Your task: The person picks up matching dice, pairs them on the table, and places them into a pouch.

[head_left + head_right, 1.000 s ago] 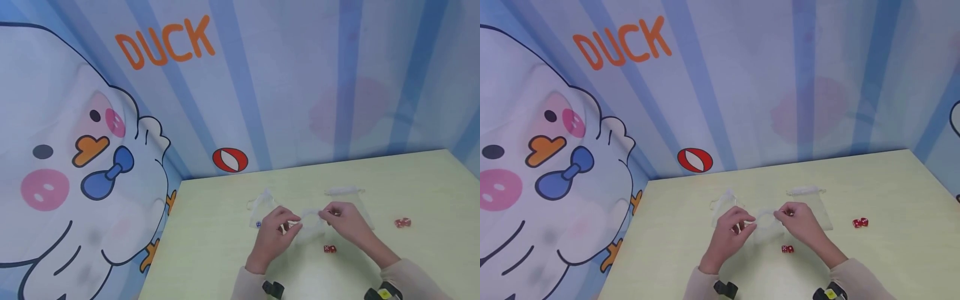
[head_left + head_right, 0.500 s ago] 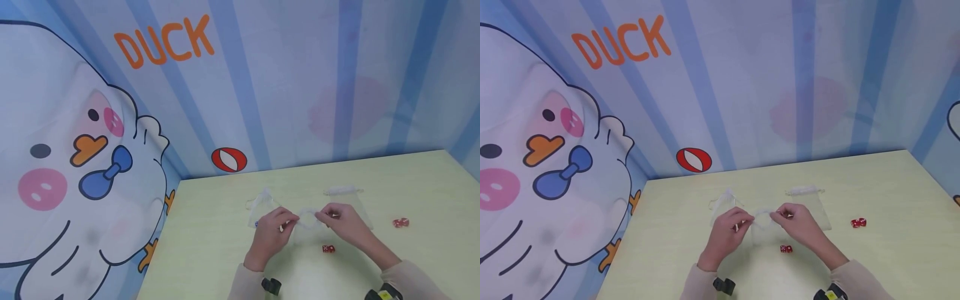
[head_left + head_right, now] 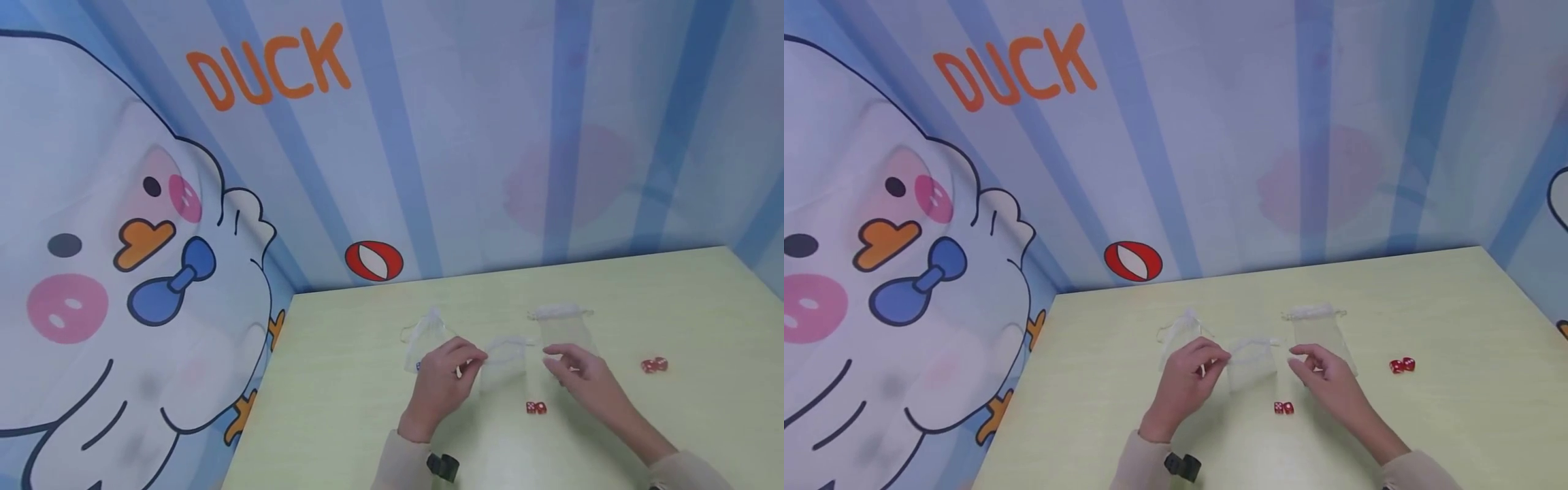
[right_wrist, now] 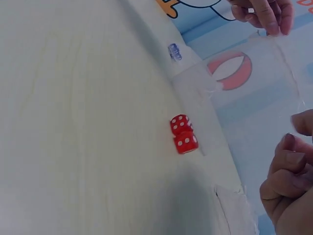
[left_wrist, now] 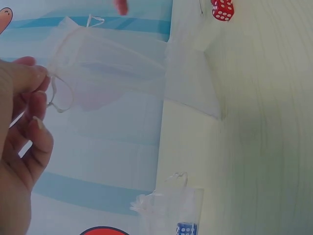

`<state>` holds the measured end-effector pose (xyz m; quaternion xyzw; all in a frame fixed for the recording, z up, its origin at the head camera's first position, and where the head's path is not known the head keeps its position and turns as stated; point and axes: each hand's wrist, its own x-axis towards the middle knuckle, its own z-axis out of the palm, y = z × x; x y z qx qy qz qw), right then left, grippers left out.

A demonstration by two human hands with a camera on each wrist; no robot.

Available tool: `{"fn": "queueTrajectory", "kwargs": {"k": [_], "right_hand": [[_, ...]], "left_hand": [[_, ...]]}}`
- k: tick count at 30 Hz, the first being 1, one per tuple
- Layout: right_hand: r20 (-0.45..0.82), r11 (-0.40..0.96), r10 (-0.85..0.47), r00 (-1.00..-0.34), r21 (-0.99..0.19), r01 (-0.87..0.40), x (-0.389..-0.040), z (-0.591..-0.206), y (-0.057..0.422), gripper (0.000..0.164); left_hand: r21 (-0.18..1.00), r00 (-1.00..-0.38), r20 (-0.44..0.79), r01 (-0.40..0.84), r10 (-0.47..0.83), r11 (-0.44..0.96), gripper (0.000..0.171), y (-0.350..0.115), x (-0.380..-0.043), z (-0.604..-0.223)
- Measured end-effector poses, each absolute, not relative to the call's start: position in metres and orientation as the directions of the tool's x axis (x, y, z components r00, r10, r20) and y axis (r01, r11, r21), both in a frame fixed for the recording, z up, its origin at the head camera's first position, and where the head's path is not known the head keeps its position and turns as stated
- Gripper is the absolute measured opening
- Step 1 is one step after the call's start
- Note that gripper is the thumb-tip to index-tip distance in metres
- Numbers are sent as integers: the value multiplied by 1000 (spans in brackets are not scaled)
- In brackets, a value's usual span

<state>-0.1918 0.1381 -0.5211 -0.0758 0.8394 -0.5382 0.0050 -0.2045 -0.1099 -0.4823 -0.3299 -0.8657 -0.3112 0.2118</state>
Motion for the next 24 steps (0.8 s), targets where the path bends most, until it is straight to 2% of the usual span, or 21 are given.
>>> {"fn": "queueTrajectory", "kwargs": {"k": [3,6,8,18,24], "right_hand": [[33,469,-254,-967,-870,-153,-191,-531,140,31],[15,494,-397,-918,-839,-227,-190,-541,140,29],[11,511,-445,-895,-818,-264,-189,-546,140,29],[44,573,-443,-896,-754,-320,-189,-557,138,9],[24,577,-415,-910,-766,-284,-189,-554,135,7]], "left_hand": [[404,-695,569,702,440,586,10,-110,-206,-482],[405,-694,572,703,438,585,10,-111,-208,-482],[402,-693,574,703,437,586,10,-111,-209,-483],[402,-695,565,702,445,587,10,-111,-208,-485],[396,-691,570,706,445,587,9,-113,-207,-484]]}}
